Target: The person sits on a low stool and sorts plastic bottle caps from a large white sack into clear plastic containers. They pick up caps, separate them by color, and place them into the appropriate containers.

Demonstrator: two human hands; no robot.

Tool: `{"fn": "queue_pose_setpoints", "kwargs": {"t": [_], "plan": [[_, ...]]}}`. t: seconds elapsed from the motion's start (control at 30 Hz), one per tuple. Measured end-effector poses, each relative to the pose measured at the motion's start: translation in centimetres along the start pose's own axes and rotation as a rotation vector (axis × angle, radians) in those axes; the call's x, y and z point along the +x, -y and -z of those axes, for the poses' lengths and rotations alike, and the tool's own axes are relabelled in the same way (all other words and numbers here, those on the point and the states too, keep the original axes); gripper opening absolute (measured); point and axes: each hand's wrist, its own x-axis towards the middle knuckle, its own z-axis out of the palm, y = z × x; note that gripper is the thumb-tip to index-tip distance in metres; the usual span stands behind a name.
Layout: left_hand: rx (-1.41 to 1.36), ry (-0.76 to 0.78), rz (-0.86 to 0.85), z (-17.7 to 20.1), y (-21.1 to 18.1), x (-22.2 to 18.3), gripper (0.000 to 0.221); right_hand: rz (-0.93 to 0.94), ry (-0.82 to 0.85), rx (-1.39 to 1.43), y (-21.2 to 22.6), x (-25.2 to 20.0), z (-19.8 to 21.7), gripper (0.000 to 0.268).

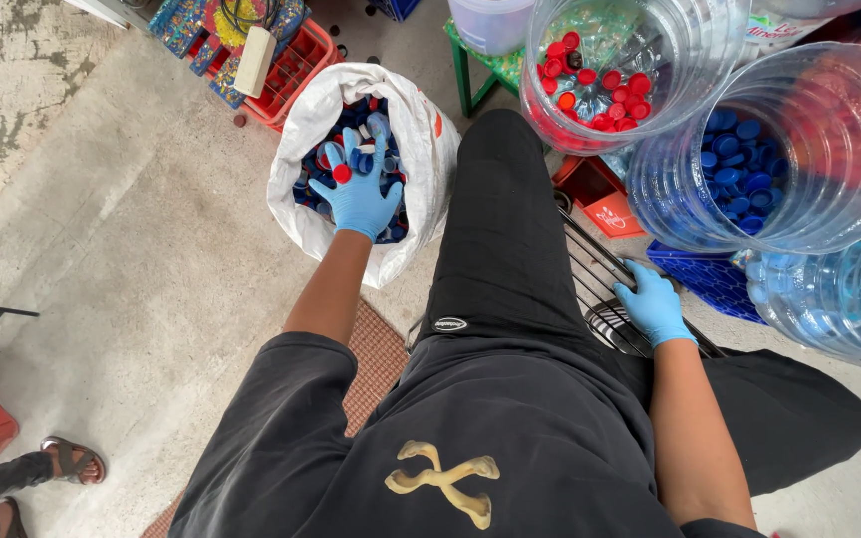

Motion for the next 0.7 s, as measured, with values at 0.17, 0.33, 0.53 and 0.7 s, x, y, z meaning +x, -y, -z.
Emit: {"fn": "queue_pose_setpoints", "kwargs": {"t": [0.17,0.33,0.53,0.7], "plan": [[-0.008,-0.041,0.002,2.1,0.0,-0.7,0.079,0.005,0.002,0.012,0.1,0.0,0.2,0.062],[-0.029,-0.129,-0.055,2.4,0.2,0.0,0.082,-0.024,0.018,0.046,1.1,-0.4,0.9,0.062],[-0.018,-0.199,-0.136,5.8,-2.4,-1.2,0.082,-0.069,0.075,0.118,2.0,-1.3,2.1,0.063],[0.051,-0.250,-0.207,6.2,-4.0,-0.9,0.082,-0.105,0.101,0.113,4.2,-2.7,4.2,0.064]]}}
